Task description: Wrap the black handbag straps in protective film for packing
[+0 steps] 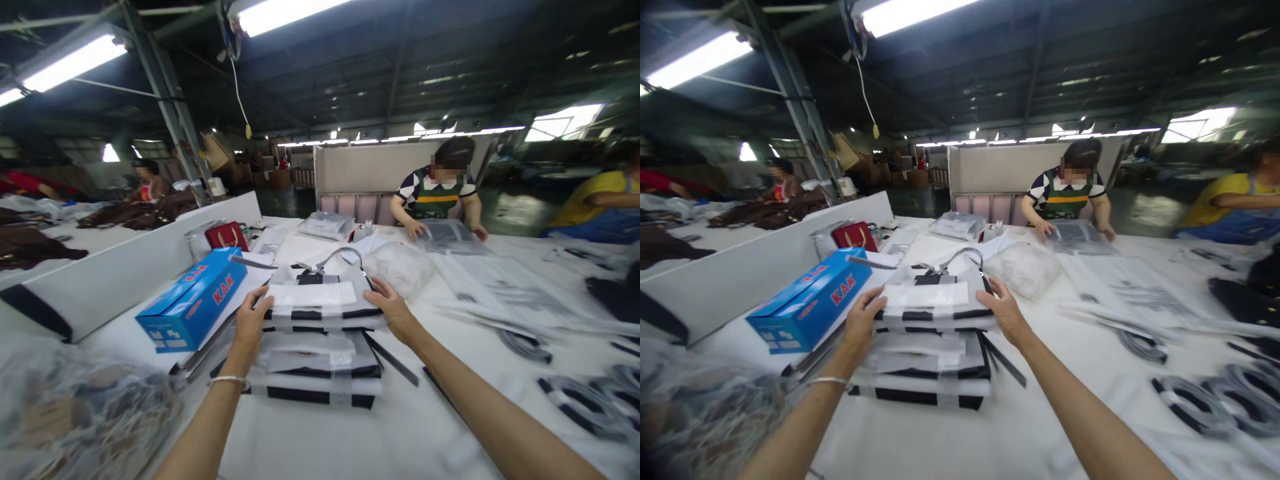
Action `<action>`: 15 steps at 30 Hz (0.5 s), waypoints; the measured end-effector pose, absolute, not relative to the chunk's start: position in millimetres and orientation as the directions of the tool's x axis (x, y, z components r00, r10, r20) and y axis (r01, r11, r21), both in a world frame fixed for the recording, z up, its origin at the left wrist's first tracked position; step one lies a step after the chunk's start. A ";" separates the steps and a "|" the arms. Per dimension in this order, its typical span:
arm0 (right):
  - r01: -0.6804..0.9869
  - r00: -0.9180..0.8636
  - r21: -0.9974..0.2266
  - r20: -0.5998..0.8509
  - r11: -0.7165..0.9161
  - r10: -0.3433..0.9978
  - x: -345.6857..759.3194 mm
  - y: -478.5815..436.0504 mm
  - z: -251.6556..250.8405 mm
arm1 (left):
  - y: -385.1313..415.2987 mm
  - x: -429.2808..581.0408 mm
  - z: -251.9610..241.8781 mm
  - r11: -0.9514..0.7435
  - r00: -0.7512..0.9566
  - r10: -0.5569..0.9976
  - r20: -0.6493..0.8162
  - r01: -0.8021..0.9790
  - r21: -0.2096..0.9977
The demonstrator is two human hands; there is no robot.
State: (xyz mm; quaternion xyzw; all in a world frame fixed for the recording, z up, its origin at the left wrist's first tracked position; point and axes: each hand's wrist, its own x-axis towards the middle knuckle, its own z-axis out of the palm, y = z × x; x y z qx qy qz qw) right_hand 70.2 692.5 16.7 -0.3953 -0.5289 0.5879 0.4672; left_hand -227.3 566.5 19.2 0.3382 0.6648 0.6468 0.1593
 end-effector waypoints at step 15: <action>0.190 -0.335 -0.924 0.255 0.331 0.907 188.3 456.3 41.1 | 300.9 -130.2 22.5 0.028 -0.795 0.597 0.107 0.154 0.988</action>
